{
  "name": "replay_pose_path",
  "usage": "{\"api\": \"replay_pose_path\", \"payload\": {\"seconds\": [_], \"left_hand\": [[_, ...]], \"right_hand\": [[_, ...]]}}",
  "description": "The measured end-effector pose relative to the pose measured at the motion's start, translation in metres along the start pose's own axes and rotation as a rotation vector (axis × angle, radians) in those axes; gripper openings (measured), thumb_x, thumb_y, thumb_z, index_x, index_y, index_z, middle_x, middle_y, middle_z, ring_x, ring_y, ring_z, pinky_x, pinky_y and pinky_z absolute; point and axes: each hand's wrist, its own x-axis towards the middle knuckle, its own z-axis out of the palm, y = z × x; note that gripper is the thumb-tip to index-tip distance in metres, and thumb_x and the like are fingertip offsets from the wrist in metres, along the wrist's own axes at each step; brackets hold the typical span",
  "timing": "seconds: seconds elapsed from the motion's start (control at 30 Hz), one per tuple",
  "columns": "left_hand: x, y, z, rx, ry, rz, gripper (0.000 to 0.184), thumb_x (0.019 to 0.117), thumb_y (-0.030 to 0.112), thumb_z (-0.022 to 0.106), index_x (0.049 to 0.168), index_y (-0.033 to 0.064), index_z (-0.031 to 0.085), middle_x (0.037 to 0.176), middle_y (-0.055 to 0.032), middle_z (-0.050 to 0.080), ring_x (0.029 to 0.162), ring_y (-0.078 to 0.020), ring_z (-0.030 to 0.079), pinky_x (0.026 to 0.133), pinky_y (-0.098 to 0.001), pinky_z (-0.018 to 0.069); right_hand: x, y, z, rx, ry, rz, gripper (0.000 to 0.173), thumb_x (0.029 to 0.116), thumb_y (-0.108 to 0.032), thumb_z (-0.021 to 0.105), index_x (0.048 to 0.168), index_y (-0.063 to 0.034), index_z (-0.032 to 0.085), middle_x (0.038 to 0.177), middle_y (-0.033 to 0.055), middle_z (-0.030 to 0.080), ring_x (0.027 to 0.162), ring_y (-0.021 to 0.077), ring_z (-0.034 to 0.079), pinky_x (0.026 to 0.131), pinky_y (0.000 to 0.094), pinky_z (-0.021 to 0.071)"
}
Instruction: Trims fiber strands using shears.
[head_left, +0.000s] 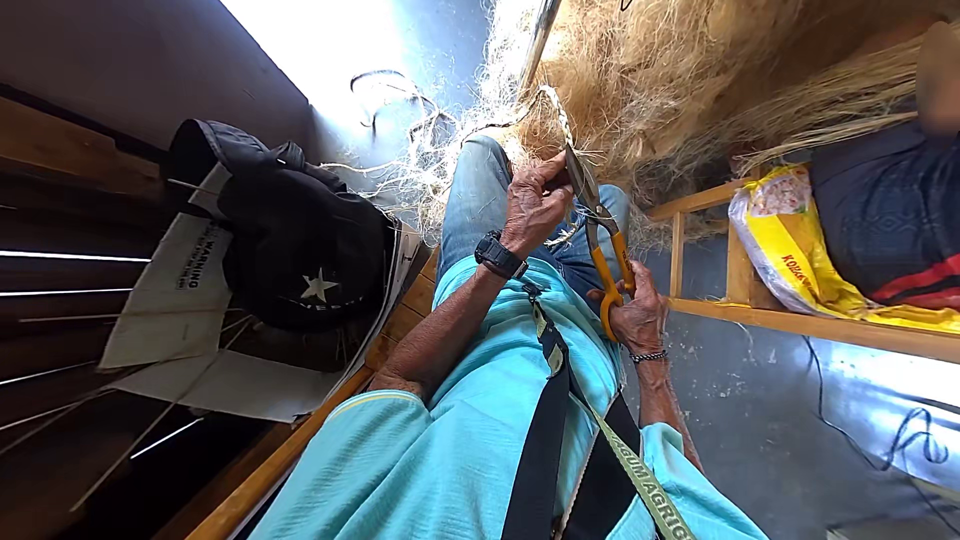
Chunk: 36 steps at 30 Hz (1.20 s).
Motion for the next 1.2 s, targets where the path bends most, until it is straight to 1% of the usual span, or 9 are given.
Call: {"api": "replay_pose_path", "payload": {"seconds": [0.23,0.5,0.57,0.67,0.73,0.83,0.97,1.1,1.2], "left_hand": [[-0.003,-0.002,0.002,0.06,0.031,0.068,0.04,0.0882,-0.004,0.063,0.128,-0.005,0.067,0.107,-0.0154,0.07,0.092,-0.0143,0.069,0.084,-0.0306,0.0591],[-0.004,-0.004,0.002,0.024,0.026,0.058,0.039,0.089,-0.003,0.064,0.128,-0.0067,0.065,0.1,-0.0124,0.071,0.087,-0.0122,0.068,0.083,-0.0291,0.0581],[-0.004,-0.005,0.002,-0.065,0.02,0.02,0.038,0.0891,-0.004,0.065,0.127,-0.008,0.065,0.099,-0.0106,0.07,0.086,-0.0112,0.067,0.082,-0.0289,0.058],[-0.002,-0.003,0.0,-0.224,0.017,-0.035,0.04,0.0894,-0.004,0.062,0.129,-0.0097,0.061,0.094,-0.007,0.069,0.079,-0.0097,0.065,0.077,-0.0288,0.0578],[-0.002,0.0,-0.002,-0.278,0.014,-0.053,0.04,0.0894,-0.004,0.061,0.129,-0.0102,0.06,0.095,-0.007,0.069,0.08,-0.0101,0.066,0.078,-0.0294,0.0581],[0.001,-0.001,-0.004,-0.327,0.027,-0.068,0.042,0.0898,-0.004,0.062,0.131,-0.0104,0.058,0.096,-0.0076,0.068,0.081,-0.0115,0.066,0.079,-0.0308,0.0587],[0.003,-0.004,-0.006,-0.412,0.02,-0.107,0.047,0.0921,-0.006,0.06,0.139,-0.0084,0.053,0.104,-0.01,0.069,0.084,-0.0139,0.067,0.079,-0.0326,0.0593],[0.005,0.0,-0.01,-0.578,0.005,-0.187,0.038,0.1025,0.002,0.049,0.139,-0.0049,0.051,0.109,-0.0105,0.068,0.087,-0.0166,0.068,0.078,-0.0361,0.061],[0.007,0.0,-0.012,-0.571,0.065,-0.176,0.03,0.1036,0.007,0.052,0.13,-0.0057,0.058,0.093,-0.0081,0.07,0.078,-0.0161,0.069,0.072,-0.0343,0.0621]], "right_hand": [[-0.001,-0.002,-0.002,-0.048,-0.015,0.003,0.075,0.0823,-0.055,0.076,0.129,0.0025,0.065,0.075,0.0145,0.07,0.063,0.0308,0.066,0.06,0.0523,0.0529],[0.001,0.003,-0.009,0.068,-0.067,0.046,0.063,0.0814,-0.048,0.081,0.121,-0.0001,0.071,0.083,0.0182,0.074,0.071,0.0331,0.071,0.069,0.056,0.0546],[0.002,0.01,-0.006,0.166,-0.088,0.045,0.061,0.0802,-0.046,0.083,0.118,0.0002,0.071,0.085,0.0153,0.074,0.073,0.0252,0.071,0.071,0.0483,0.0564],[0.001,0.009,-0.004,0.376,-0.113,0.066,0.06,0.0786,-0.039,0.086,0.117,0.0045,0.069,0.088,0.0067,0.073,0.073,0.0034,0.065,0.073,0.0232,0.0552],[0.0,0.006,-0.009,0.562,-0.171,0.112,0.064,0.0795,-0.037,0.085,0.122,0.0061,0.065,0.087,-0.0001,0.072,0.07,-0.0036,0.063,0.068,0.0153,0.055],[0.001,0.009,-0.022,0.719,-0.332,0.122,0.08,0.0809,-0.055,0.079,0.13,0.0048,0.058,0.085,-0.0047,0.069,0.07,0.0002,0.065,0.066,0.0197,0.0574],[-0.002,0.01,-0.037,0.836,-0.543,0.083,0.095,0.0803,-0.073,0.07,0.135,0.0034,0.055,0.083,-0.0023,0.069,0.073,0.0096,0.067,0.068,0.0291,0.0594],[-0.011,0.007,-0.041,0.934,-0.618,0.09,0.095,0.0813,-0.073,0.07,0.136,0.0035,0.054,0.082,-0.0019,0.068,0.071,0.0101,0.066,0.065,0.0283,0.0586],[-0.017,0.007,-0.042,0.913,-0.563,0.104,0.094,0.0816,-0.07,0.072,0.136,0.0037,0.053,0.083,-0.002,0.068,0.073,0.0105,0.067,0.068,0.0293,0.0596]]}}
